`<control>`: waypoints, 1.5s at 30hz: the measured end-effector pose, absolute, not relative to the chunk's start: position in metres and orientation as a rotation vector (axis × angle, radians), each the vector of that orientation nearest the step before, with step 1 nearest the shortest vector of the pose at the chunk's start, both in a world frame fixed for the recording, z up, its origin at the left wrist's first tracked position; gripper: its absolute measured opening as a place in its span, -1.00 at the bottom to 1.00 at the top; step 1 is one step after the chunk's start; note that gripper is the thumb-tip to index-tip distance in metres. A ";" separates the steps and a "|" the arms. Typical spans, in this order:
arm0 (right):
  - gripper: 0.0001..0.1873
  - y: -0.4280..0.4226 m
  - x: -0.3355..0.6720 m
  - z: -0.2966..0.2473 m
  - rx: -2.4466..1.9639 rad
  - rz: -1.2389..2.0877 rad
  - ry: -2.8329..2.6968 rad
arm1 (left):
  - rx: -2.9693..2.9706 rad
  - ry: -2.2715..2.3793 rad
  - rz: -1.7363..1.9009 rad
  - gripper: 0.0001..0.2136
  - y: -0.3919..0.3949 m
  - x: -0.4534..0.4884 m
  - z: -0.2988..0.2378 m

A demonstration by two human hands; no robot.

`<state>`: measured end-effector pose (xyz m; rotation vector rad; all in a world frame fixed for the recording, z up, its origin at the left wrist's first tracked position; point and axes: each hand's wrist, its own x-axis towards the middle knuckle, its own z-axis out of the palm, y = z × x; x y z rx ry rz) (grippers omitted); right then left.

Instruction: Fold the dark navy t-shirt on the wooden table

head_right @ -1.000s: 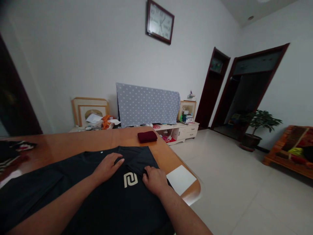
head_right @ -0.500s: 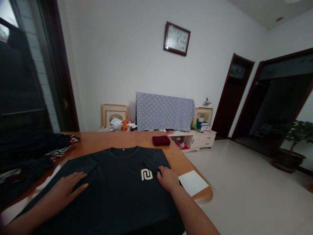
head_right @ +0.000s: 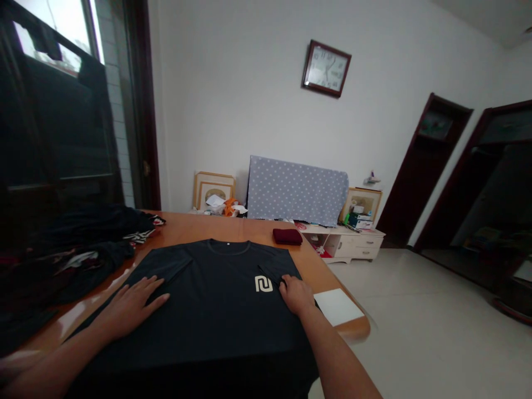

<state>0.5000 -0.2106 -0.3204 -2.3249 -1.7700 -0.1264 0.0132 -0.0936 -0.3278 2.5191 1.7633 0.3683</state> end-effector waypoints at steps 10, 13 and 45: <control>-0.52 -0.212 0.499 -0.318 -2.332 -0.125 -1.778 | 2.506 1.762 0.372 -0.22 -0.096 0.016 -0.322; -0.53 -0.212 0.498 -0.317 -2.330 -0.117 -1.780 | 2.508 1.759 0.372 -0.22 -0.095 0.016 -0.324; -0.50 -0.210 0.505 -0.322 -2.393 -0.059 -1.807 | 2.547 1.735 0.400 -0.27 -0.109 0.020 -0.321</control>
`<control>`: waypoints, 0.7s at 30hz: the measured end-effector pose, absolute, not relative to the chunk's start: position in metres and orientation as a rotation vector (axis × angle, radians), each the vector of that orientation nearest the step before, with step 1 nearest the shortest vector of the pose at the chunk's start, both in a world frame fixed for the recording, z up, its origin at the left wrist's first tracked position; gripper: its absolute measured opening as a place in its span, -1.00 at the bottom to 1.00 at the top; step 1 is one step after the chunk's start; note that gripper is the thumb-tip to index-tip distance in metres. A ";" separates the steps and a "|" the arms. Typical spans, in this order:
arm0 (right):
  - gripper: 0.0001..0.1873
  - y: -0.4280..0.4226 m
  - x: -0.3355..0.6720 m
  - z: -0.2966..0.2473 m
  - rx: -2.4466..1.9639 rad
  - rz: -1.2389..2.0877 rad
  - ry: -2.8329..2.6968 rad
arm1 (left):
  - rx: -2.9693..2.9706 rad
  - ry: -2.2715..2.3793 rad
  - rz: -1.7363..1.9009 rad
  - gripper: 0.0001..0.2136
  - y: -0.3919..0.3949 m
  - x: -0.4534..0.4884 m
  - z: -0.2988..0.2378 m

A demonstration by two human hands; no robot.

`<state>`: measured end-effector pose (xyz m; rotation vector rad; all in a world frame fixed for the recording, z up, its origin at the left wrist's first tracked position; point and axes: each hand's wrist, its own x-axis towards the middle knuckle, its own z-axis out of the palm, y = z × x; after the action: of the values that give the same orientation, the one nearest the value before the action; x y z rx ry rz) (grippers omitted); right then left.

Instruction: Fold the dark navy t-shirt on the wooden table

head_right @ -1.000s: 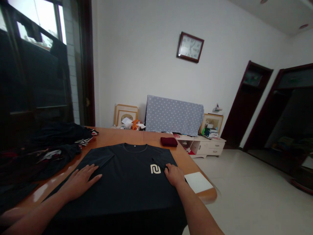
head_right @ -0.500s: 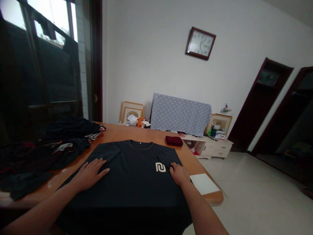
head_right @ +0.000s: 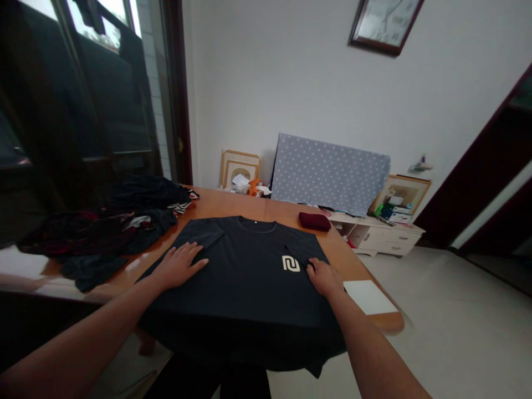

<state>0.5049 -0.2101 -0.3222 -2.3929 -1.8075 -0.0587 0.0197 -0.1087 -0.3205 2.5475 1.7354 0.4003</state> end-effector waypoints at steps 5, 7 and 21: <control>-0.49 -0.206 0.515 -0.334 -2.373 -0.055 -1.826 | 2.505 1.726 0.379 -0.25 -0.109 0.018 -0.318; -0.49 -0.203 0.520 -0.334 -2.356 -0.013 -1.841 | 2.476 1.710 0.351 -0.24 -0.104 0.016 -0.314; -0.67 -0.158 0.548 -0.294 -2.189 0.208 -1.814 | 2.570 1.681 0.317 -0.43 0.016 -0.014 -0.278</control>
<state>0.5477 -0.1578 -0.2943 -2.1888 -1.8138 0.2082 -0.0138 0.0159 -0.2778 2.5696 1.6805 0.3167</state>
